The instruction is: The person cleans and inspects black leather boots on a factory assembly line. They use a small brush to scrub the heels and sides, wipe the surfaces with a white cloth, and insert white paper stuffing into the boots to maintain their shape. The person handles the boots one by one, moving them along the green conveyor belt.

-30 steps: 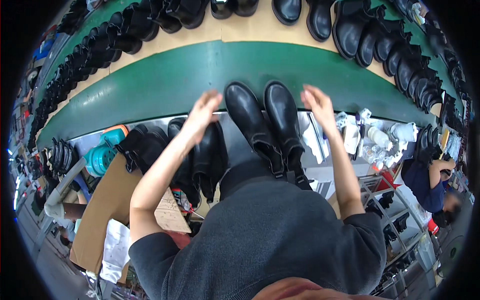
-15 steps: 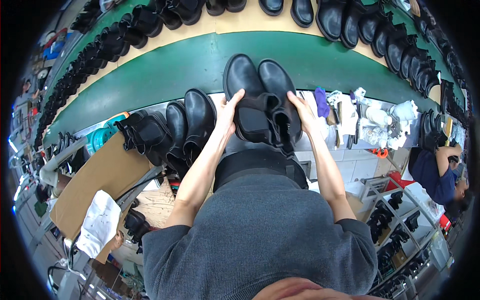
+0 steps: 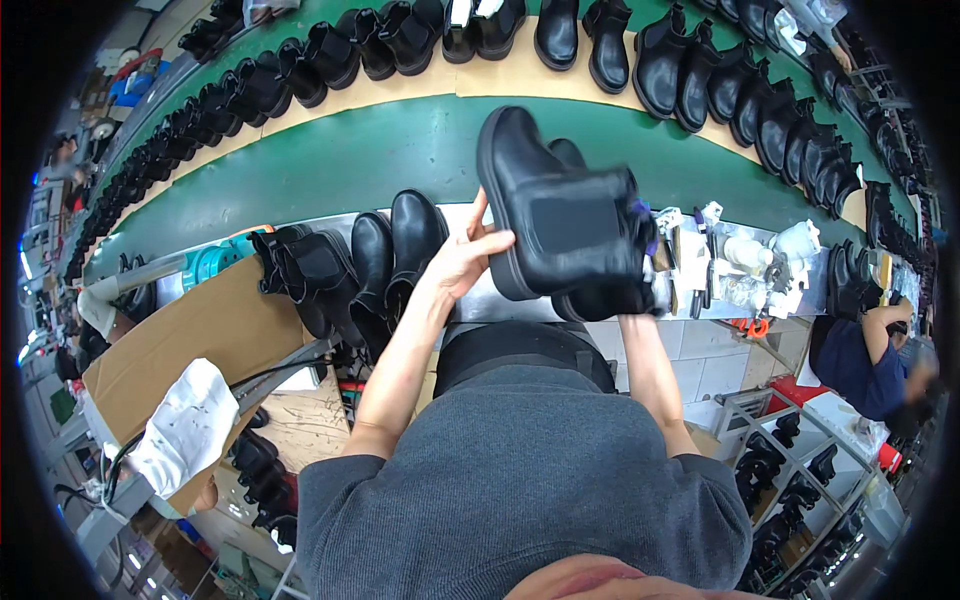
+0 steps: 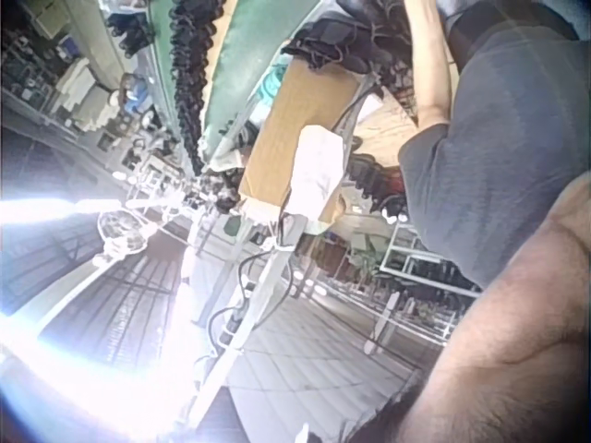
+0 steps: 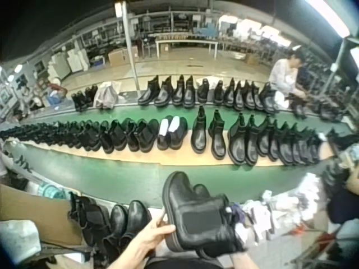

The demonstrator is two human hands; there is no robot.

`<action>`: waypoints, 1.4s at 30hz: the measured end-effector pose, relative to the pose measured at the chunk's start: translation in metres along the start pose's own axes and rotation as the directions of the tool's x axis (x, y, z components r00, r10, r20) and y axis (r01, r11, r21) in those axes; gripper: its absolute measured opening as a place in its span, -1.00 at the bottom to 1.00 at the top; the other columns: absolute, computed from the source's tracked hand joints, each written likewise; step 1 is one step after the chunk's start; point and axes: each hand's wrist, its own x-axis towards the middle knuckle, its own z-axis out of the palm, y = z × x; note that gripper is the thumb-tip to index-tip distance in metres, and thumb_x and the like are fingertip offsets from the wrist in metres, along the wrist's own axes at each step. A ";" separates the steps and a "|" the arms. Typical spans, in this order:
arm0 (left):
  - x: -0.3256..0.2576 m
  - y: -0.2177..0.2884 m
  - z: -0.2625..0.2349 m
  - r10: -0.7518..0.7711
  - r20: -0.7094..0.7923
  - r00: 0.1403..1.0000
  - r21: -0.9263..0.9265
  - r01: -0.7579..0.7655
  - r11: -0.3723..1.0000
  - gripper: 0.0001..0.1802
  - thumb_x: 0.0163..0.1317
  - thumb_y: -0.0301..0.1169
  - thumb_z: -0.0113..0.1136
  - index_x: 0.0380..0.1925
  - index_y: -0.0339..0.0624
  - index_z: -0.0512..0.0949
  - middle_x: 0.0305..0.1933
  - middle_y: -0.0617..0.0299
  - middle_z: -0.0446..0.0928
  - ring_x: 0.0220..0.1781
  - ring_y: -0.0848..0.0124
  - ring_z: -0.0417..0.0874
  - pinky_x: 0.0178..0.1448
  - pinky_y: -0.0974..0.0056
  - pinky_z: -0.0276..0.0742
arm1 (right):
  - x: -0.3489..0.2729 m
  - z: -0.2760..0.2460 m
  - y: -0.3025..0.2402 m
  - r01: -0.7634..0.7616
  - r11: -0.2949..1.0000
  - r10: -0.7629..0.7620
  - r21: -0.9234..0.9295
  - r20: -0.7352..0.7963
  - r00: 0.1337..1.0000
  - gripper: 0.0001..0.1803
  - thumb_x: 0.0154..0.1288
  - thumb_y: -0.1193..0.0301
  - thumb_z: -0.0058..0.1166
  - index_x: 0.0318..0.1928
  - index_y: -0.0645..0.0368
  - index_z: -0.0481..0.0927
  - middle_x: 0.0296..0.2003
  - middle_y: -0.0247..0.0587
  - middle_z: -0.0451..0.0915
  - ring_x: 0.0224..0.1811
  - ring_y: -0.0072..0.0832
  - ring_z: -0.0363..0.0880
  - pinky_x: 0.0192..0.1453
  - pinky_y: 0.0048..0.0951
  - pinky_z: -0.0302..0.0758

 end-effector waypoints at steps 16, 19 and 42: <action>0.023 -0.016 0.004 0.029 -0.151 0.988 -0.679 -0.125 0.723 -0.34 0.32 -0.11 0.16 0.22 -0.38 0.24 0.27 -0.34 0.23 0.38 -0.20 0.21 0.42 -0.23 0.28 | 0.033 0.060 -0.017 -0.154 0.982 0.132 -0.106 -0.195 0.972 -0.47 0.19 -0.03 0.27 -0.04 0.12 0.56 -0.11 -0.17 0.62 -0.04 -0.30 0.59 0.04 -0.26 0.53; 0.025 -0.018 0.010 0.055 -0.180 0.982 -0.676 -0.164 0.719 -0.31 0.30 -0.12 0.20 0.21 -0.41 0.22 0.27 -0.36 0.19 0.39 -0.23 0.18 0.42 -0.24 0.27 | 0.038 0.058 -0.022 -0.183 0.974 0.154 -0.131 -0.203 0.967 -0.45 0.17 -0.06 0.27 -0.06 0.12 0.55 -0.14 -0.19 0.61 -0.07 -0.33 0.57 0.00 -0.27 0.53; 0.028 -0.026 0.037 -0.004 -0.221 0.975 -0.663 -0.147 0.734 -0.15 0.26 -0.06 0.23 0.28 -0.41 0.04 0.23 -0.31 0.14 0.35 -0.14 0.23 0.43 -0.21 0.28 | 0.028 0.048 -0.043 -0.244 0.966 0.229 -0.086 -0.151 0.962 -0.58 0.18 -0.02 0.29 -0.14 -0.02 0.57 -0.22 -0.36 0.57 -0.16 -0.47 0.55 -0.08 -0.39 0.54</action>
